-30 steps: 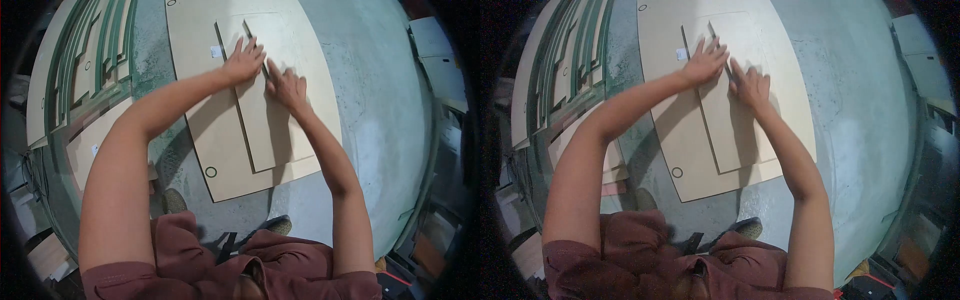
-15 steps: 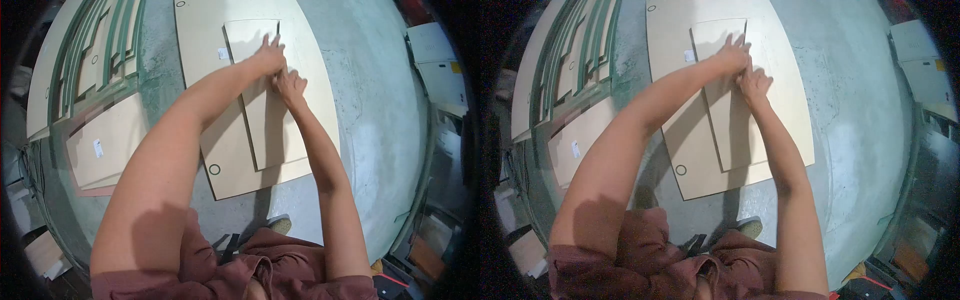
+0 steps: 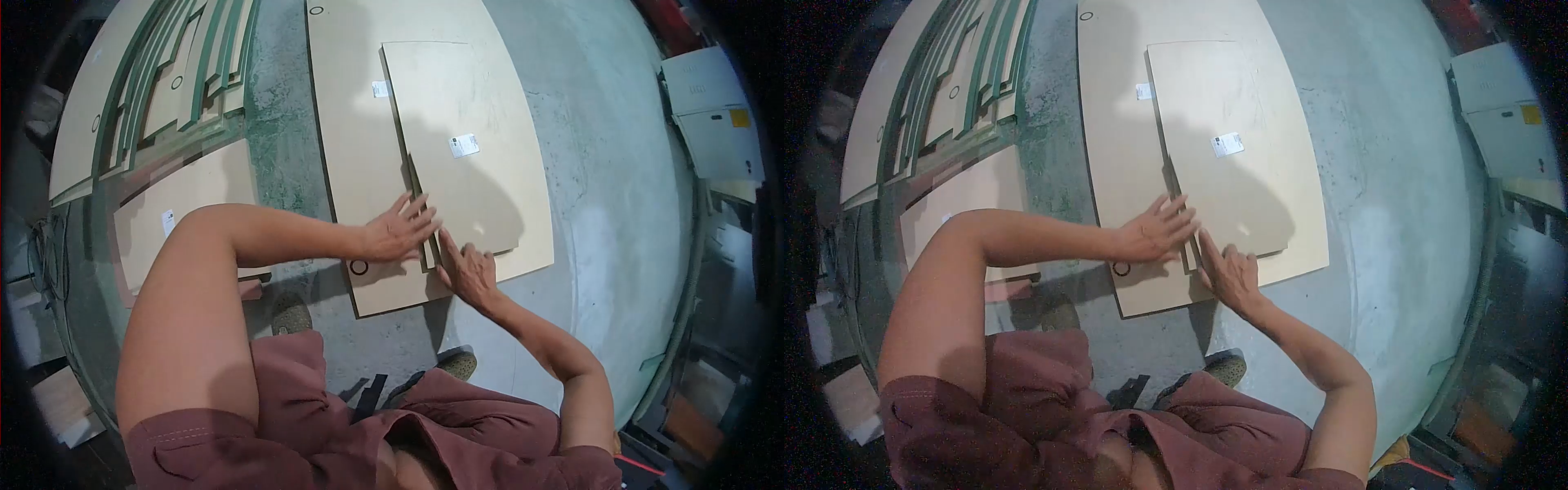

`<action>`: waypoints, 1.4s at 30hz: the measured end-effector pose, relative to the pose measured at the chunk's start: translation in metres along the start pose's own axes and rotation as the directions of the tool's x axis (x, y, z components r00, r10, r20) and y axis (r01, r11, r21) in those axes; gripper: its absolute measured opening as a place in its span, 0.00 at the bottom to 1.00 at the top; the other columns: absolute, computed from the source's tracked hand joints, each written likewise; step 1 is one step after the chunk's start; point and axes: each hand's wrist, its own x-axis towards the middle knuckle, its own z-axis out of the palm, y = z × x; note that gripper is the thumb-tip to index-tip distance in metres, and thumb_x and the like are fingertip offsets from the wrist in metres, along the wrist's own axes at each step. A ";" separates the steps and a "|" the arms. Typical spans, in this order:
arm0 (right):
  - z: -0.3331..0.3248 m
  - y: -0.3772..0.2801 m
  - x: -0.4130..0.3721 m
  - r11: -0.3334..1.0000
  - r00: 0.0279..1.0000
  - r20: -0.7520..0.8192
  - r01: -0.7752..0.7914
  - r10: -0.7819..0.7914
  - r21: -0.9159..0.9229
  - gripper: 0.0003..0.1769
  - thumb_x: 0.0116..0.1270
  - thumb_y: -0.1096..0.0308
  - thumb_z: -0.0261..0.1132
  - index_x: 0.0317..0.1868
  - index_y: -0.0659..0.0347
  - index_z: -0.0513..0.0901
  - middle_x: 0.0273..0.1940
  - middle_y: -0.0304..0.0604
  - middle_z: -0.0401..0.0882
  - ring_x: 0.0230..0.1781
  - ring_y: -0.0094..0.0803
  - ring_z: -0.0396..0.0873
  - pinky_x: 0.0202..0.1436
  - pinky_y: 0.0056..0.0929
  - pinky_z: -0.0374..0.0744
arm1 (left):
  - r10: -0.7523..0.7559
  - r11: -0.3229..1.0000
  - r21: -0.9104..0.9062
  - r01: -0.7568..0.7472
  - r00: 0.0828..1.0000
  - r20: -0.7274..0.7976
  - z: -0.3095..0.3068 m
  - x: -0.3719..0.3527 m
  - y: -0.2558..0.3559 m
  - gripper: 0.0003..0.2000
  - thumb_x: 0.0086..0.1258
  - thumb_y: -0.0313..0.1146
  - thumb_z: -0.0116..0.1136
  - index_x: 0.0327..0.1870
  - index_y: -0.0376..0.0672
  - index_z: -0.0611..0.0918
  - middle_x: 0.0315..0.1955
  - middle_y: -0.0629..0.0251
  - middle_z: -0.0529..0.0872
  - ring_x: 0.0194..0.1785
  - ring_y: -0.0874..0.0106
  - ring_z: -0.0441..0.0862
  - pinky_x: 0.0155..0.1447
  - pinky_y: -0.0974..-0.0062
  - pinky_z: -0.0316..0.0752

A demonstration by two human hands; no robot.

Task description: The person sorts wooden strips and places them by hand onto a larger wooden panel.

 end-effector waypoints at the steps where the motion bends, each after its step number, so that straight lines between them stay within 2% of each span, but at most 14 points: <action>1: 0.001 0.001 0.014 1.000 0.999 -0.039 -0.009 0.010 0.019 0.45 0.54 0.54 0.67 0.70 0.42 0.54 0.31 0.48 0.73 0.26 0.42 0.76 0.32 0.42 0.69 | -0.030 0.999 0.013 0.030 0.999 -0.033 0.002 0.008 -0.014 0.33 0.64 0.53 0.50 0.63 0.37 0.64 0.61 0.48 0.62 0.70 0.49 0.51 0.68 0.46 0.50; 7: -0.025 0.025 0.143 0.998 0.987 -0.154 -0.053 0.047 -0.033 0.41 0.59 0.50 0.61 0.71 0.40 0.53 0.33 0.53 0.76 0.28 0.45 0.78 0.31 0.43 0.69 | -0.147 0.943 0.242 0.226 0.940 -0.306 0.002 0.058 -0.125 0.24 0.65 0.44 0.50 0.56 0.36 0.72 0.56 0.53 0.71 0.66 0.59 0.62 0.66 0.47 0.54; 11: -0.029 0.038 0.215 0.998 0.979 -0.195 -0.065 0.064 0.003 0.40 0.60 0.47 0.58 0.71 0.39 0.52 0.33 0.53 0.77 0.30 0.45 0.79 0.32 0.42 0.69 | -0.258 0.887 0.333 0.319 0.942 -0.215 -0.022 0.079 -0.173 0.22 0.65 0.43 0.49 0.56 0.38 0.72 0.56 0.56 0.71 0.65 0.60 0.63 0.66 0.46 0.54; 17: -0.054 0.055 0.292 0.971 0.942 -0.234 -0.238 0.240 0.038 0.40 0.59 0.43 0.57 0.70 0.40 0.54 0.38 0.54 0.79 0.37 0.45 0.81 0.37 0.43 0.73 | -0.397 0.825 0.272 0.496 0.850 -0.346 -0.035 0.134 -0.235 0.19 0.67 0.39 0.47 0.57 0.42 0.73 0.60 0.62 0.69 0.66 0.57 0.62 0.64 0.40 0.53; 18: -0.062 0.056 0.295 0.953 0.933 -0.195 -0.300 0.303 0.049 0.40 0.58 0.43 0.58 0.70 0.41 0.55 0.40 0.52 0.80 0.40 0.42 0.81 0.39 0.42 0.73 | -0.445 0.808 0.317 0.497 0.867 -0.226 -0.044 0.145 -0.236 0.20 0.67 0.40 0.47 0.58 0.42 0.72 0.62 0.63 0.68 0.67 0.56 0.61 0.64 0.38 0.53; 19: -0.065 0.057 0.294 0.945 0.931 -0.162 -0.318 0.326 0.075 0.42 0.58 0.43 0.58 0.70 0.43 0.55 0.42 0.53 0.80 0.42 0.43 0.81 0.40 0.43 0.74 | -0.492 0.791 0.360 0.495 0.864 -0.106 -0.048 0.154 -0.235 0.21 0.67 0.40 0.46 0.59 0.41 0.72 0.64 0.63 0.66 0.68 0.54 0.59 0.63 0.36 0.52; 24: -0.047 0.057 0.269 0.937 0.912 -0.219 -0.347 0.346 0.034 0.42 0.57 0.42 0.59 0.70 0.43 0.54 0.39 0.53 0.81 0.36 0.44 0.82 0.37 0.43 0.75 | -0.552 0.781 0.269 0.563 0.825 -0.124 -0.037 0.158 -0.204 0.21 0.68 0.41 0.45 0.59 0.41 0.71 0.66 0.63 0.64 0.70 0.52 0.56 0.64 0.34 0.50; 27: -0.029 0.052 0.215 0.946 0.940 -0.112 -0.318 0.324 0.063 0.40 0.61 0.45 0.56 0.71 0.41 0.49 0.37 0.58 0.80 0.33 0.51 0.81 0.34 0.50 0.75 | -0.442 0.842 0.323 0.431 0.896 -0.045 -0.027 0.135 -0.158 0.23 0.68 0.43 0.45 0.60 0.39 0.70 0.65 0.56 0.63 0.71 0.52 0.53 0.65 0.35 0.48; 28: -0.019 0.048 0.188 0.963 0.944 -0.191 -0.269 0.268 0.021 0.39 0.61 0.46 0.57 0.70 0.42 0.52 0.33 0.56 0.80 0.31 0.48 0.81 0.31 0.48 0.74 | -0.409 0.856 0.350 0.380 0.912 0.010 -0.027 0.125 -0.134 0.24 0.68 0.44 0.45 0.60 0.38 0.70 0.65 0.54 0.62 0.71 0.52 0.52 0.65 0.36 0.48; 30: -0.019 0.030 0.121 0.986 0.954 -0.262 -0.162 0.148 -0.032 0.36 0.62 0.49 0.58 0.68 0.44 0.57 0.26 0.52 0.78 0.25 0.45 0.79 0.26 0.46 0.70 | -0.268 0.908 0.268 0.322 0.938 -0.220 0.010 0.094 -0.092 0.30 0.64 0.50 0.49 0.60 0.33 0.70 0.63 0.46 0.63 0.70 0.48 0.52 0.66 0.36 0.45; 32: -0.004 0.026 0.060 0.996 0.975 -0.218 -0.067 0.052 -0.062 0.37 0.57 0.50 0.61 0.67 0.49 0.62 0.25 0.49 0.74 0.21 0.41 0.76 0.26 0.42 0.69 | -0.172 0.960 0.194 0.204 0.970 -0.169 0.018 0.058 -0.044 0.34 0.63 0.54 0.49 0.62 0.33 0.66 0.65 0.47 0.60 0.71 0.50 0.50 0.67 0.39 0.45; 34: 0.004 0.015 0.003 1.000 0.991 -0.137 -0.004 0.000 -0.030 0.42 0.54 0.51 0.63 0.69 0.48 0.58 0.28 0.47 0.71 0.24 0.40 0.74 0.28 0.41 0.68 | -0.049 0.994 0.096 0.047 0.999 0.016 -0.007 0.017 -0.004 0.34 0.66 0.52 0.47 0.65 0.35 0.61 0.68 0.51 0.56 0.73 0.55 0.46 0.71 0.45 0.41; 37: 0.009 0.000 -0.033 0.998 0.997 -0.038 0.068 -0.067 0.016 0.45 0.52 0.52 0.66 0.70 0.46 0.56 0.28 0.46 0.71 0.24 0.39 0.74 0.29 0.40 0.68 | 0.085 0.996 -0.015 -0.085 0.996 -0.006 0.004 -0.017 0.022 0.37 0.63 0.56 0.49 0.65 0.35 0.61 0.68 0.51 0.55 0.73 0.54 0.46 0.70 0.45 0.43; 42: 0.015 -0.006 0.003 0.994 0.989 -0.098 0.113 -0.113 -0.002 0.45 0.51 0.52 0.67 0.69 0.46 0.57 0.28 0.46 0.72 0.23 0.38 0.75 0.29 0.40 0.67 | -0.011 1.000 -0.002 0.011 1.000 0.021 0.010 -0.015 0.002 0.40 0.60 0.58 0.52 0.65 0.34 0.60 0.68 0.50 0.54 0.73 0.56 0.47 0.70 0.46 0.45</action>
